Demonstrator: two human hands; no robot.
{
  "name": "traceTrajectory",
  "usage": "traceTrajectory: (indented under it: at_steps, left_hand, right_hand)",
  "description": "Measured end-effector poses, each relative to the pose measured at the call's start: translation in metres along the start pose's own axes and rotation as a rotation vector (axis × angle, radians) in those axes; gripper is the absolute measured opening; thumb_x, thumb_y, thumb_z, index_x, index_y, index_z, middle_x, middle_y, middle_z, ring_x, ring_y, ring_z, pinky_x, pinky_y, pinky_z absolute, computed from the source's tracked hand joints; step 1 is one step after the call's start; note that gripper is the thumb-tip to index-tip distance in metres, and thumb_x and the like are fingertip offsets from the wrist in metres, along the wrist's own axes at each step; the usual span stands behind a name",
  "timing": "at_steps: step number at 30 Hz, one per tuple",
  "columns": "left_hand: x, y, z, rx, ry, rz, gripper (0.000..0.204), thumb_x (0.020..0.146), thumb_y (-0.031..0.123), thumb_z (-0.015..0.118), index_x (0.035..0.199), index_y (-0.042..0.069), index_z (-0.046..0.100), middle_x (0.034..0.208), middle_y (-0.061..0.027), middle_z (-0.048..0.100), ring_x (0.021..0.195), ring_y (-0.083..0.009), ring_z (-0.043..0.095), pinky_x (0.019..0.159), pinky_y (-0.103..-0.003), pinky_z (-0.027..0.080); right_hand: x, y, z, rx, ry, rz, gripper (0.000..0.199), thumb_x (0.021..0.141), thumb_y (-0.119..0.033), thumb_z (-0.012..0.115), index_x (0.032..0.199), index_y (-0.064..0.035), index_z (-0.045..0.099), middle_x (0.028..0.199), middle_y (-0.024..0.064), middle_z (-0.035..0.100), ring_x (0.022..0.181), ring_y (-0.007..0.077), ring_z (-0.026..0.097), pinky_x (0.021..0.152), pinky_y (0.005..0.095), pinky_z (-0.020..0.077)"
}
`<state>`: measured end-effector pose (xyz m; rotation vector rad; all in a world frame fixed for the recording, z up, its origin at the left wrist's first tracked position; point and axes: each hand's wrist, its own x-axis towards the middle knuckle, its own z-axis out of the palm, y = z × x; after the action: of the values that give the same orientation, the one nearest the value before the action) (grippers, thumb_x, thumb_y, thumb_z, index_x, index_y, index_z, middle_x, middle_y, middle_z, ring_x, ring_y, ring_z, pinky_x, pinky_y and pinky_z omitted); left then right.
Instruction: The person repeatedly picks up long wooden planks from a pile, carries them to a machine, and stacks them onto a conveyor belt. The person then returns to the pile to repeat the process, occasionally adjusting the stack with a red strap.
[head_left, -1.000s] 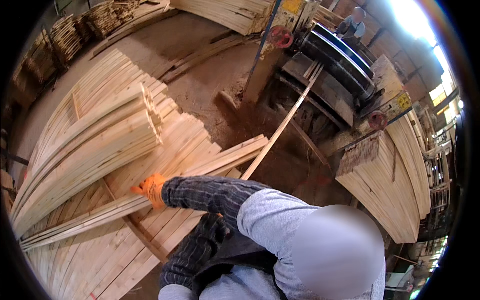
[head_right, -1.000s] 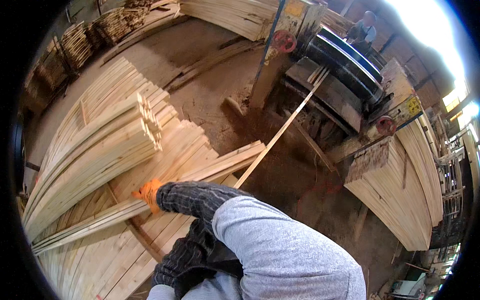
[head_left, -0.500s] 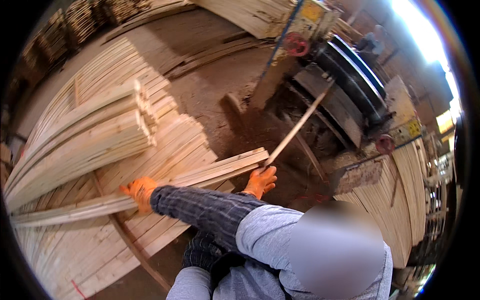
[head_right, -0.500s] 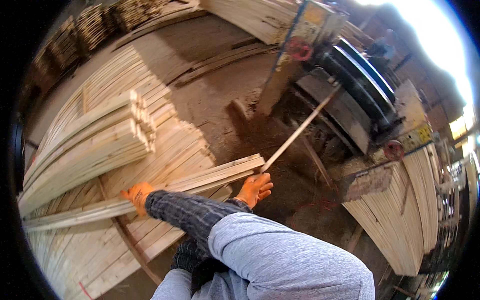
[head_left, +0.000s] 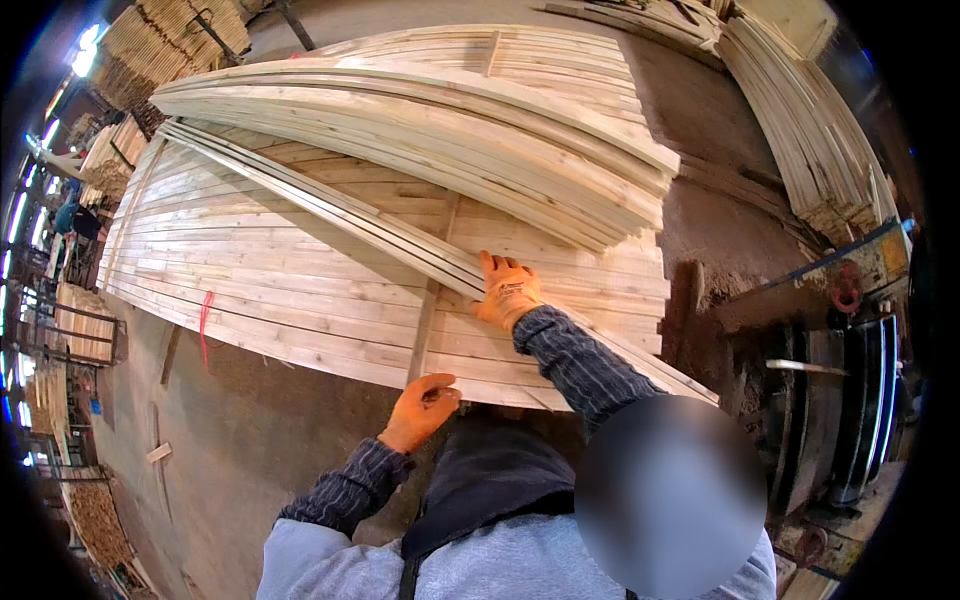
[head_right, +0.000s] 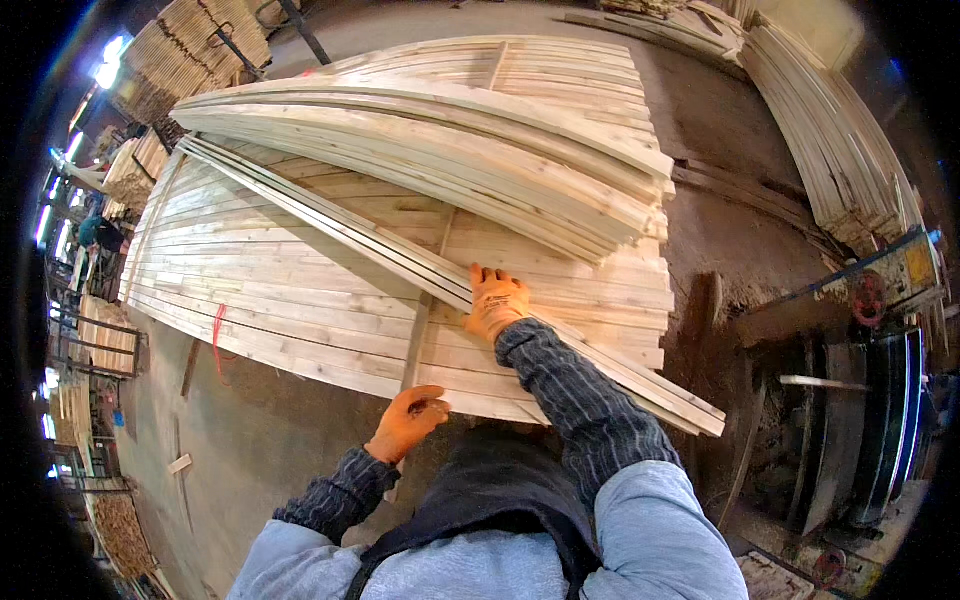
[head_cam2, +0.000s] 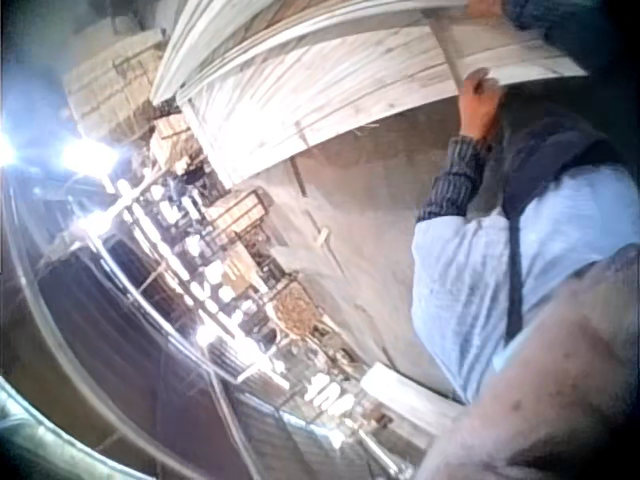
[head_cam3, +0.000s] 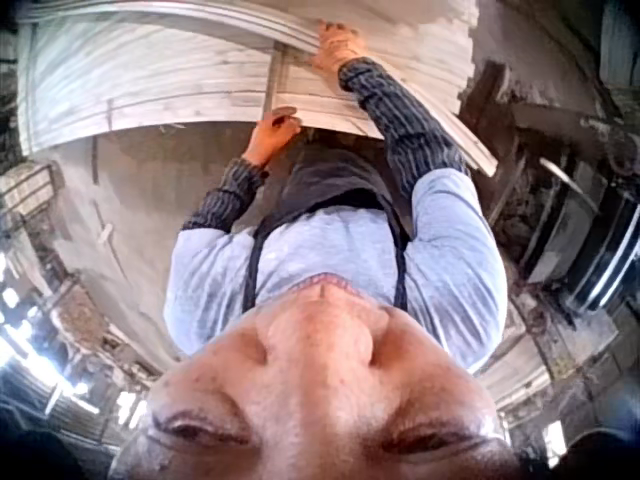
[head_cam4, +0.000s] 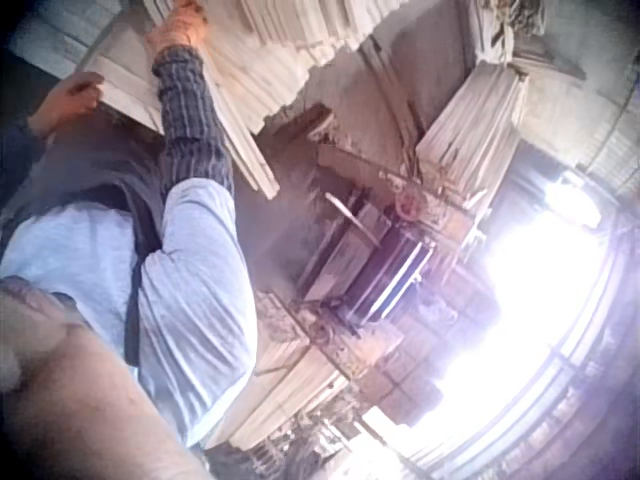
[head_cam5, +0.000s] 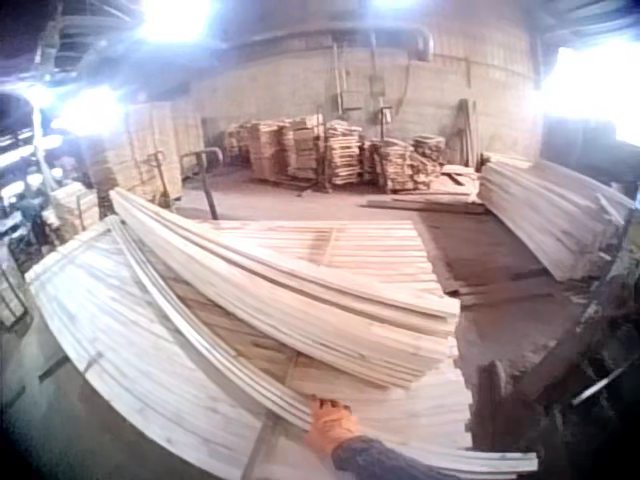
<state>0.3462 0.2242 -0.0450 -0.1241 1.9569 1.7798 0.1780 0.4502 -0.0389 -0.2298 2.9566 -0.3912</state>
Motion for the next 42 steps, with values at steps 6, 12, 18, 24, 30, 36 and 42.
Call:
traceTrajectory:
  at_steps: [6, 12, 18, 24, 30, 36, 42]
  left_hand:
    - [0.042, 0.014, -0.077, 0.313, 0.123, 0.372, 0.047, 0.09, 0.017, 0.075, 0.132, 0.0, 0.064, 0.119, -0.0175, 0.074, 0.108, -0.0251, 0.072, 0.093, -0.035, 0.056]
    - [0.135, 0.097, -0.169, 1.067, 0.296, 0.764, 0.074, 0.077, 0.014, 0.078, 0.147, 0.009, 0.053, 0.142, -0.021, 0.061, 0.129, -0.0409, 0.059, 0.11, -0.051, 0.048]
    - [0.221, 0.098, -0.311, 1.596, 0.169, 0.802, 0.087, 0.061, 0.017, 0.089, 0.143, 0.012, 0.059, 0.145, -0.0164, 0.059, 0.14, -0.0391, 0.051, 0.117, -0.051, 0.04]
    - [0.268, 0.124, -0.315, 1.611, -0.07, 0.928, 0.069, 0.06, 0.019, 0.09, 0.123, 0.01, 0.065, 0.13, -0.0166, 0.065, 0.128, -0.0392, 0.058, 0.112, -0.05, 0.044]
    - [0.224, 0.125, -0.225, 1.585, -0.254, 0.975, 0.069, 0.046, 0.017, 0.092, 0.11, 0.006, 0.066, 0.105, -0.0188, 0.068, 0.097, -0.0404, 0.062, 0.085, -0.051, 0.048]
    - [0.145, 0.11, -0.092, 1.533, -0.421, 0.841, 0.049, 0.06, 0.034, 0.086, 0.093, 0.005, 0.064, 0.079, -0.0195, 0.06, 0.078, -0.0415, 0.057, 0.075, -0.053, 0.043]
    - [0.085, 0.094, 0.064, 1.455, -0.488, 0.858, 0.057, 0.052, 0.032, 0.086, 0.097, 0.005, 0.064, 0.084, -0.0185, 0.062, 0.087, -0.0398, 0.059, 0.092, -0.051, 0.046]
  right_hand:
    - [0.037, -0.038, -0.005, 0.095, -0.145, 0.029, 0.078, 0.077, -0.043, 0.082, 0.139, -0.0084, 0.051, 0.127, 0.0175, 0.069, 0.119, 0.0357, 0.066, 0.099, 0.0482, 0.054]
    - [-0.068, -0.008, 0.004, 0.145, -0.164, 0.027, 0.077, 0.076, -0.038, 0.082, 0.141, -0.0087, 0.051, 0.13, 0.0212, 0.067, 0.123, 0.0406, 0.063, 0.104, 0.0518, 0.0498]
    - [-0.251, 0.087, -0.033, 0.043, -0.181, 0.188, 0.09, 0.069, -0.032, 0.089, 0.147, -0.0085, 0.052, 0.131, 0.0182, 0.068, 0.121, 0.037, 0.065, 0.107, 0.0463, 0.0497]
    - [-0.394, 0.18, -0.061, -0.208, 0.016, 0.363, 0.088, 0.06, -0.016, 0.089, 0.142, -0.0099, 0.056, 0.132, 0.0147, 0.068, 0.125, 0.0313, 0.065, 0.112, 0.0448, 0.0477]
    - [-0.438, 0.232, -0.073, -0.244, 0.005, 0.625, 0.078, 0.067, -0.007, 0.087, 0.137, -0.0169, 0.055, 0.145, 0.008, 0.061, 0.142, 0.028, 0.053, 0.126, 0.0449, 0.0333]
    - [-0.487, 0.321, -0.069, -0.197, -0.071, 0.995, 0.092, 0.08, 0.002, 0.068, 0.164, -0.0167, 0.034, 0.172, 0.0082, 0.028, 0.162, 0.0281, 0.017, 0.134, 0.0435, 0.0148]
    - [-0.489, 0.372, -0.074, -0.104, -0.063, 0.927, 0.099, 0.08, -0.001, 0.073, 0.166, -0.0183, 0.027, 0.175, 0.0081, 0.021, 0.164, 0.0303, 0.01, 0.134, 0.0454, 0.0137]
